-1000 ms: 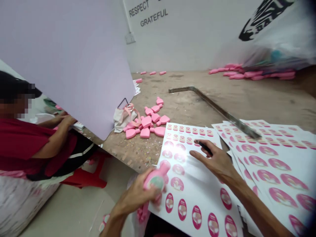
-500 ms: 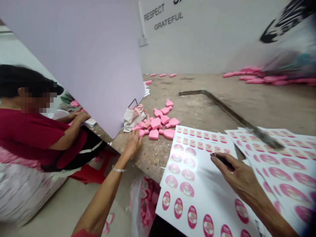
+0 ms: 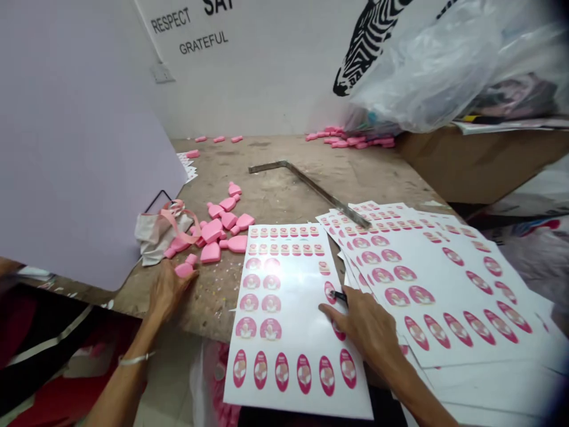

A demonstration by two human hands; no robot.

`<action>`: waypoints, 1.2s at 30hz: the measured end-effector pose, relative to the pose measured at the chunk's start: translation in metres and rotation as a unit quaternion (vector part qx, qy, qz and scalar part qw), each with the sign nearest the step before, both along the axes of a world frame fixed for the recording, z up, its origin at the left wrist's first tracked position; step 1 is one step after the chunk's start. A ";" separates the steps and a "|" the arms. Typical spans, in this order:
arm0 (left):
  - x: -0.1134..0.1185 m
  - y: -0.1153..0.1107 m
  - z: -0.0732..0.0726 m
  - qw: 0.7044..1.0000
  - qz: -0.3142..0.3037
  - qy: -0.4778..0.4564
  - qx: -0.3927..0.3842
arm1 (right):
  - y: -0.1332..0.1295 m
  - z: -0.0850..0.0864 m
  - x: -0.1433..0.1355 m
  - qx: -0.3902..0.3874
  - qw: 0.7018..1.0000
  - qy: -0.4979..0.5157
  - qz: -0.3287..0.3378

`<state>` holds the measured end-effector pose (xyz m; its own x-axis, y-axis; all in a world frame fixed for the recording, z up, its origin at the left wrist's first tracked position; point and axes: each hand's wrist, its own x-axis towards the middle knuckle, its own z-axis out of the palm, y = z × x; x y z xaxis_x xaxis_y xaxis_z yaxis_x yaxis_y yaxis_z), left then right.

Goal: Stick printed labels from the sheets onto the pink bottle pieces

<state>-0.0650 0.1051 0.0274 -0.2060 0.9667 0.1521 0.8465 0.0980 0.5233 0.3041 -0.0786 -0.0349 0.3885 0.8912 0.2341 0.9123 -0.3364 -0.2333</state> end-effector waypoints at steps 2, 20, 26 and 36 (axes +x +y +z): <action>0.022 -0.027 -0.005 0.997 0.012 -0.078 0.006 | -0.002 -0.004 -0.010 0.028 0.999 -0.027 -0.011; 0.144 -0.137 -0.020 0.784 -0.143 -0.546 -0.260 | -0.010 0.023 0.045 0.119 0.881 0.458 0.008; 0.156 -0.138 -0.031 0.842 -0.108 -0.485 -0.210 | -0.001 0.025 0.048 0.044 0.870 0.480 0.102; 0.142 -0.137 -0.029 0.816 -0.082 -0.545 -0.173 | 0.019 0.015 0.022 0.110 0.871 0.478 0.017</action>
<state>0.0772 -0.0315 -0.0013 0.0994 0.9413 -0.3226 -0.0878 0.3312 0.9395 0.3258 -0.0592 -0.0197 0.4745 0.8801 -0.0154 0.2737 -0.1641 -0.9477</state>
